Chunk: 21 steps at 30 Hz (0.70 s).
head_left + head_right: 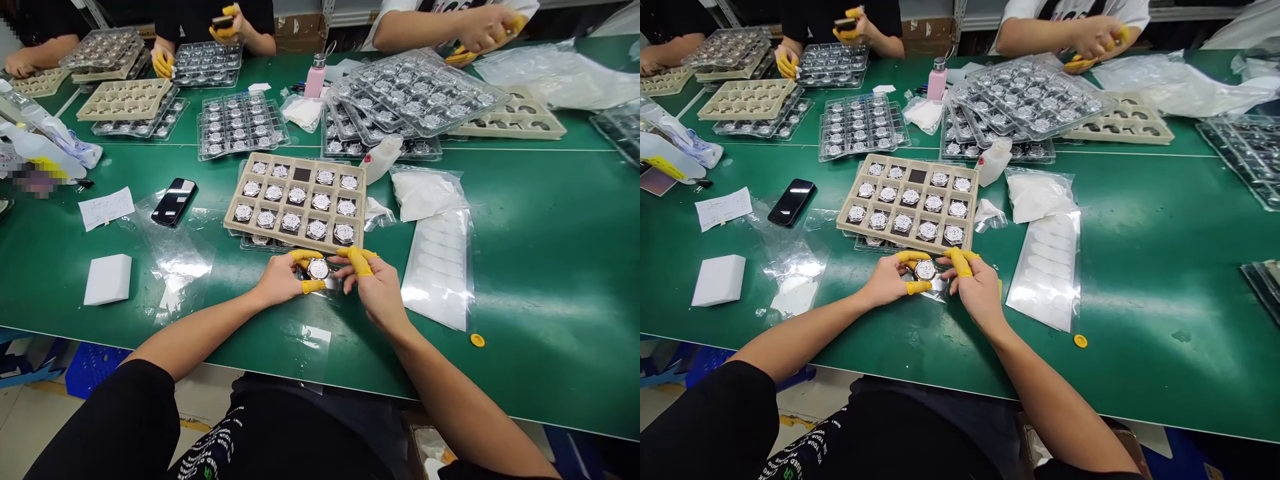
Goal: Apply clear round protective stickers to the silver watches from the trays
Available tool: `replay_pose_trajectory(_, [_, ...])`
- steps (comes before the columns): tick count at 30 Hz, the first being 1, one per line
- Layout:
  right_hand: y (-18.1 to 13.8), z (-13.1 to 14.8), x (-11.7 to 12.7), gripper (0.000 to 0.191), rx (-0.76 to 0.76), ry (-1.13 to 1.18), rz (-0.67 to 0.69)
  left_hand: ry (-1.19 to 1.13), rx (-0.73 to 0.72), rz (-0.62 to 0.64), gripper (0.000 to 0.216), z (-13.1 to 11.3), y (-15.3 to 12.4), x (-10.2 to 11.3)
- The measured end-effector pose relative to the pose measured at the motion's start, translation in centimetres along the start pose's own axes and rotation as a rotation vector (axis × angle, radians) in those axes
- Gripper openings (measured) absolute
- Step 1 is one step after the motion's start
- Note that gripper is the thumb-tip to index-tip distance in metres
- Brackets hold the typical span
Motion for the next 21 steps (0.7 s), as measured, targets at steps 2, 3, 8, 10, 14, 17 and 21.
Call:
replay_pose_trajectory(2, [0.1, -0.2, 0.2, 0.054, -0.065, -0.006, 0.022, 0.003, 0.007, 0.000, 0.064, -0.1, 0.0, 0.0])
replay_pose_trajectory(3, [0.1, -0.2, 0.2, 0.055, -0.101, -0.008, 0.056, 0.003, 0.003, 0.000, 0.063, -0.2, 0.0, 0.0])
replay_pose_trajectory(8, [0.0, -0.3, -0.8, 0.057, -0.207, 0.000, 0.273, -0.030, -0.022, 0.014, 0.062, 0.0, -0.1, -0.1])
replay_pose_trajectory(10, [-0.1, -0.4, -1.4, 0.057, -0.227, 0.012, 0.281, -0.027, -0.024, 0.024, 0.063, 0.2, -0.1, -0.1])
replay_pose_trajectory(14, [-0.2, -0.7, -2.1, 0.057, -0.213, 0.090, 0.235, -0.002, -0.007, 0.049, 0.064, 0.5, -0.2, -0.1])
replay_pose_trajectory(17, [-0.2, -1.2, -2.2, 0.047, -0.180, 0.122, 0.214, -0.012, -0.014, 0.065, 0.063, 0.5, -0.2, -0.2])
replay_pose_trajectory(21, [-0.3, -1.4, -2.2, 0.043, -0.180, 0.164, 0.168, -0.048, -0.015, 0.071, 0.064, 0.3, -0.1, -0.2])
Point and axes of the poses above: each hand's wrist, its own y-axis towards the middle knuckle, its own x-axis out of the back of the hand, z = x × y, the point moved 1 cm from there along y, towards the middle knuckle, and after that the axes turned 8 degrees about z, right-handed, at the moved point
